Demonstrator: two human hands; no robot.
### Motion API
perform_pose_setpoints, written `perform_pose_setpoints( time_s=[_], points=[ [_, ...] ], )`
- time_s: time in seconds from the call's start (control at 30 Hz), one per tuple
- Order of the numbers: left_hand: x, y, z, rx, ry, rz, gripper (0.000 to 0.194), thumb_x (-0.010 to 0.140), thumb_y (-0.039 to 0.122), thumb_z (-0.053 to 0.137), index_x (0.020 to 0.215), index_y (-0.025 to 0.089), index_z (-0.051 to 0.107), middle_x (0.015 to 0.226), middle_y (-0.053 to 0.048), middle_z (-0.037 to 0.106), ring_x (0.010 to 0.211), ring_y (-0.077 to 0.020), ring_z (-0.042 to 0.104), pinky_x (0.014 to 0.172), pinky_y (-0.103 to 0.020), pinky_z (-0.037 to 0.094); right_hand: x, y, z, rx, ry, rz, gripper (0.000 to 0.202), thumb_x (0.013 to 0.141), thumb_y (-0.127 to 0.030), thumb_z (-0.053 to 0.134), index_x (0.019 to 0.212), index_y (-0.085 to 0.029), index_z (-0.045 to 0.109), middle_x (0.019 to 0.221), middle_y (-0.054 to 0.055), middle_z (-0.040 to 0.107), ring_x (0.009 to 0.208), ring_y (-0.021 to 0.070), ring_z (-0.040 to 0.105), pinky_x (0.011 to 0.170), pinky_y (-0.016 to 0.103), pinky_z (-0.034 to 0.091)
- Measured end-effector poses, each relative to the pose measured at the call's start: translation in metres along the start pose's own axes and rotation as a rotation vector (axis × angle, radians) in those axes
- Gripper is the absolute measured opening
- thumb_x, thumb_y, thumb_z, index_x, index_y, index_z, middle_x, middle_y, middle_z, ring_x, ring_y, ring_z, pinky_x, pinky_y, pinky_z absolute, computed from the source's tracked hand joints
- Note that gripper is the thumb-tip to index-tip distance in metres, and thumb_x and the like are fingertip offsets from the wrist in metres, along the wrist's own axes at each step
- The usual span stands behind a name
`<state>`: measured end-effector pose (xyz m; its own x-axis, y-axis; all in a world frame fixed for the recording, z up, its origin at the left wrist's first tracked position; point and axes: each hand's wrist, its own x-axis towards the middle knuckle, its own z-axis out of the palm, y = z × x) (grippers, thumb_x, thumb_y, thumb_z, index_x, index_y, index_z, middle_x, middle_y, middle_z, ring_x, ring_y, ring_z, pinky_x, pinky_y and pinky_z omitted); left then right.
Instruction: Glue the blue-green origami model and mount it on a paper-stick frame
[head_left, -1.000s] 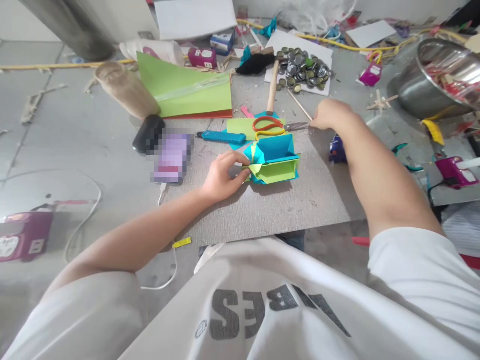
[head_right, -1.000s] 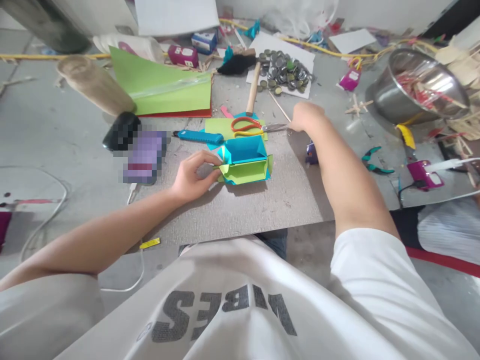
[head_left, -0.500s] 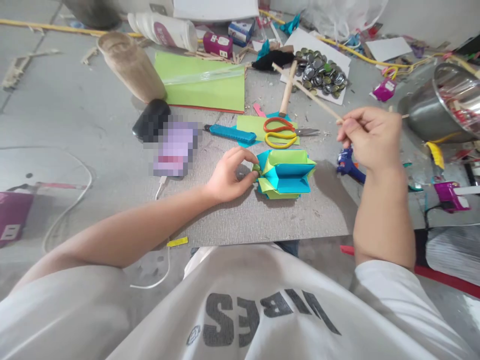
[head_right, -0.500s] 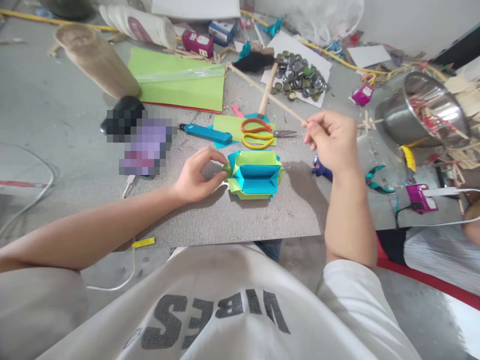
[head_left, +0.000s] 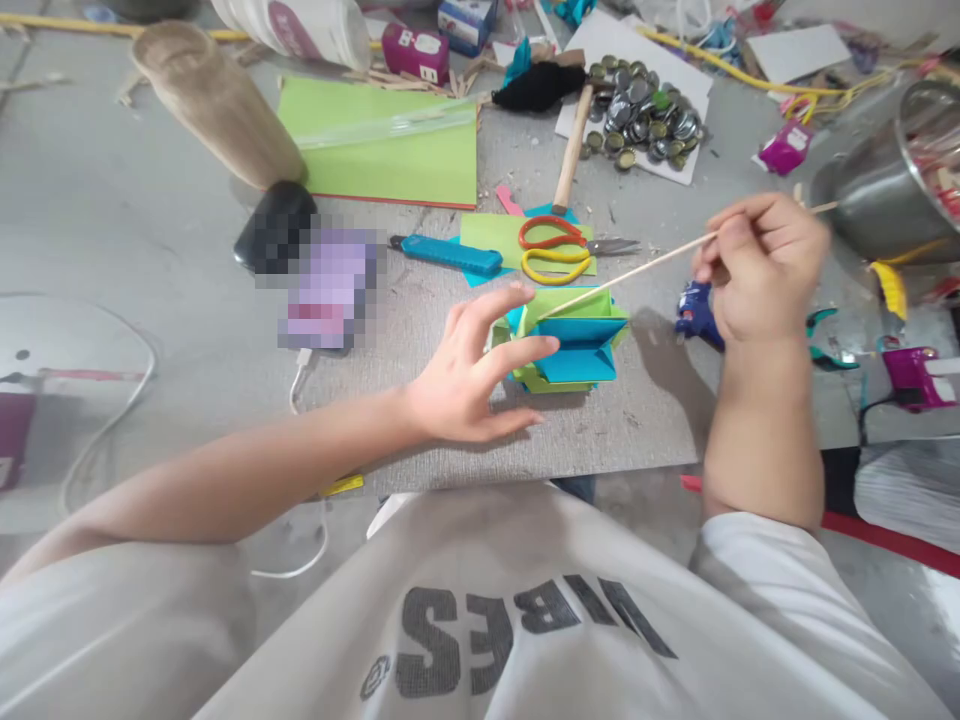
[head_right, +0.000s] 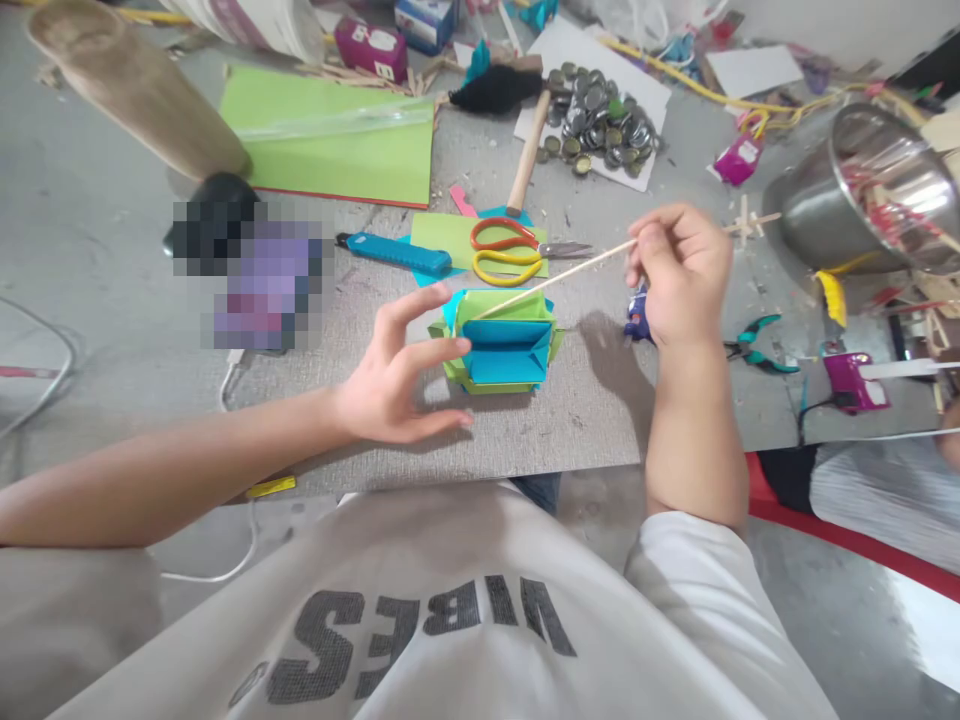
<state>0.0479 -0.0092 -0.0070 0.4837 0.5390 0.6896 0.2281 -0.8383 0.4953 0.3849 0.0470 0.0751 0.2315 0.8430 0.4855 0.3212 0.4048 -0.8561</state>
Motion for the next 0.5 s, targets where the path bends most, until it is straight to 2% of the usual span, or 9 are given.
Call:
perform_pose_setpoints(
  time_s=[0.07, 0.13, 0.2, 0.27, 0.37, 0.43, 0.5],
  points=[
    [0.004, 0.001, 0.004, 0.052, -0.095, -0.053, 0.07, 0.095, 0.063, 0.085, 0.153, 0.037, 0.057, 0.178, -0.019, 0.052, 0.168, -0.0492, 0.052, 0.13, -0.072, 0.05, 0.003, 0.007, 0.003, 0.09, 0.124, -0.036, 0.037, 0.081, -0.053, 0.091, 0.078, -0.025, 0.066, 0.06, -0.004, 0.048, 0.046, 0.0109, 0.04, 0.046, 0.029, 0.029],
    [0.008, -0.001, 0.005, 0.067, -0.17, -0.099, 0.064, 0.098, 0.05, 0.084, 0.153, 0.034, 0.056, 0.178, -0.019, 0.056, 0.165, -0.0479, 0.056, 0.128, -0.07, 0.052, 0.007, 0.013, 0.003, 0.136, 0.193, -0.02, 0.036, 0.079, -0.052, 0.087, 0.08, -0.027, 0.06, 0.061, -0.005, 0.045, 0.046, 0.0116, 0.039, 0.047, 0.03, 0.029],
    [0.01, -0.004, 0.002, 0.054, -0.19, -0.107, 0.056, 0.097, 0.033, 0.079, 0.149, 0.031, 0.056, 0.176, -0.02, 0.059, 0.161, -0.0458, 0.061, 0.125, -0.068, 0.056, 0.011, 0.016, -0.001, 0.161, 0.212, 0.033, 0.039, 0.074, -0.053, 0.084, 0.08, -0.029, 0.054, 0.062, -0.005, 0.041, 0.049, 0.0131, 0.039, 0.048, 0.031, 0.031],
    [0.012, -0.008, -0.003, 0.043, -0.155, -0.089, 0.053, 0.093, 0.021, 0.074, 0.142, 0.03, 0.056, 0.174, -0.02, 0.061, 0.16, -0.0437, 0.064, 0.121, -0.065, 0.061, 0.015, 0.015, -0.007, 0.177, 0.211, 0.075, 0.049, 0.07, -0.059, 0.083, 0.081, -0.03, 0.045, 0.063, -0.005, 0.039, 0.052, 0.0149, 0.04, 0.051, 0.032, 0.032],
    [0.014, -0.016, -0.009, 0.012, -0.034, -0.081, 0.044, 0.093, 0.014, 0.068, 0.132, 0.03, 0.057, 0.161, -0.019, 0.071, 0.149, -0.0388, 0.072, 0.115, -0.061, 0.065, 0.017, 0.009, -0.016, 0.125, 0.159, 0.115, 0.069, 0.065, -0.074, 0.085, 0.084, -0.03, 0.035, 0.069, -0.004, 0.038, 0.059, 0.0173, 0.043, 0.055, 0.034, 0.035],
    [0.015, -0.024, -0.01, -0.042, 0.049, -0.114, 0.034, 0.099, 0.018, 0.067, 0.129, 0.03, 0.058, 0.152, -0.016, 0.076, 0.14, -0.0353, 0.077, 0.109, -0.057, 0.067, 0.017, 0.004, -0.02, 0.062, 0.133, 0.138, 0.077, 0.063, -0.083, 0.083, 0.087, -0.029, 0.032, 0.074, -0.002, 0.039, 0.065, 0.0184, 0.045, 0.058, 0.035, 0.038],
    [0.015, -0.034, -0.008, -0.117, 0.116, -0.152, 0.025, 0.105, 0.028, 0.068, 0.128, 0.031, 0.059, 0.147, -0.015, 0.077, 0.135, -0.0337, 0.077, 0.103, -0.054, 0.067, 0.014, 0.0, -0.019, 0.025, 0.145, 0.142, 0.075, 0.07, -0.084, 0.077, 0.089, -0.029, 0.03, 0.077, -0.001, 0.04, 0.066, 0.0181, 0.042, 0.058, 0.034, 0.04]
  ],
)
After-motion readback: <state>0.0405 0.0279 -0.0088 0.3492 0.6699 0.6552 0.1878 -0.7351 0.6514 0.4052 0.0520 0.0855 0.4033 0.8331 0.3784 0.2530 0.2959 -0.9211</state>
